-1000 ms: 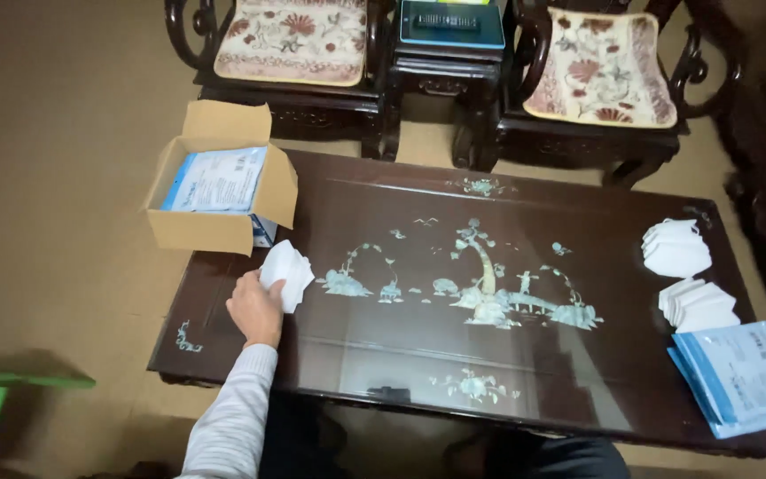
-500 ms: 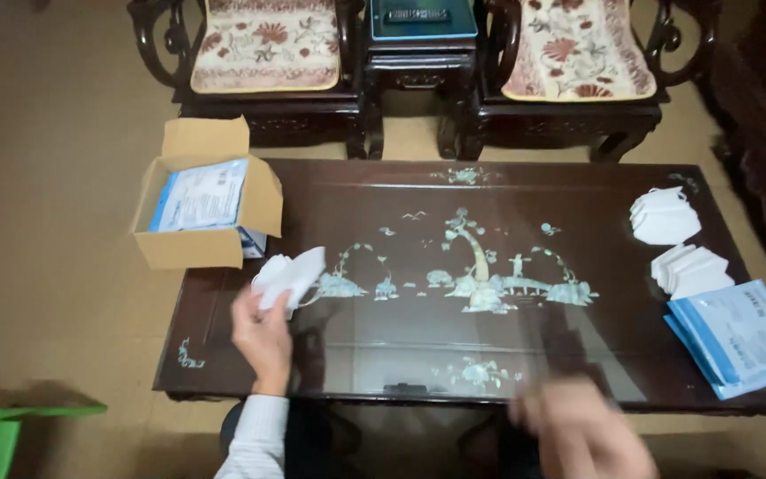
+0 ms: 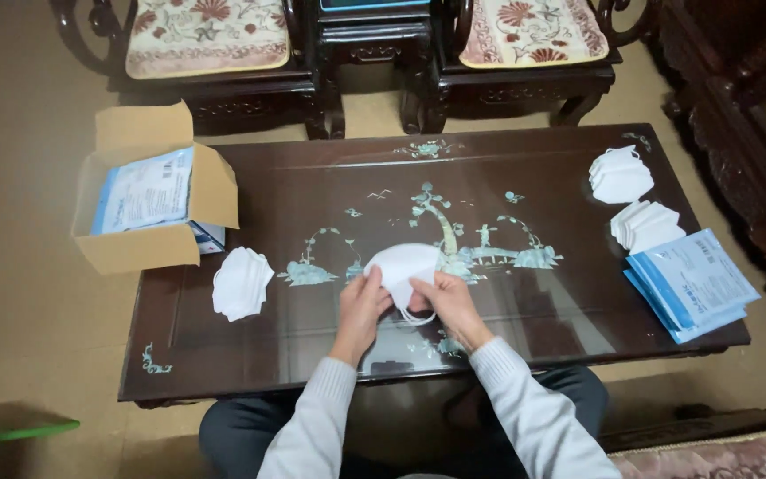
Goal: The person is individually packing white face masks into blue paper envelopes on a decorative wooden table.
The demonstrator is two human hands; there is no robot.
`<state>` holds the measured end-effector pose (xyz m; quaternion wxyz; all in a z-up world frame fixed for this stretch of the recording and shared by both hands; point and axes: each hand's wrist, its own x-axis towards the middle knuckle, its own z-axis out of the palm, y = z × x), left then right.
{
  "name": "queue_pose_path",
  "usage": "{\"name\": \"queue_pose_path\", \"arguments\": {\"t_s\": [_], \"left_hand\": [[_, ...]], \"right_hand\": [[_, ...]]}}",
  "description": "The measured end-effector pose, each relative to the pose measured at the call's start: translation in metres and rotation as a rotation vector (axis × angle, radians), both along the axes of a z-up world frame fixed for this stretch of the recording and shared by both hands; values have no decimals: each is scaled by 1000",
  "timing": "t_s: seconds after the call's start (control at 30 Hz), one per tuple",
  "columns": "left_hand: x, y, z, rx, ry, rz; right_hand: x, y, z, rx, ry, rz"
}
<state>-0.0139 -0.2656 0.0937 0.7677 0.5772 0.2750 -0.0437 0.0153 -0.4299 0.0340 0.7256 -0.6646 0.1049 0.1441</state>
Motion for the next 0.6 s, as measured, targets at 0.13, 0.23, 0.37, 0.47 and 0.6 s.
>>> {"name": "queue_pose_path", "arguments": {"t_s": [0.13, 0.23, 0.37, 0.47, 0.6], "left_hand": [[35, -14, -95, -184, 67, -56], [41, -18, -118, -125, 117, -42], [37, -6, -90, -176, 100, -128], [34, -2, -87, -199, 93, -157], [33, -1, -80, -185, 119, -156]], "right_hand": [[23, 12, -7, 87, 263, -79], [32, 10, -25, 59, 331, -53], [32, 11, -18, 12, 305, -41], [32, 9, -25, 23, 279, -46], [26, 5, -6, 55, 266, -32]]}}
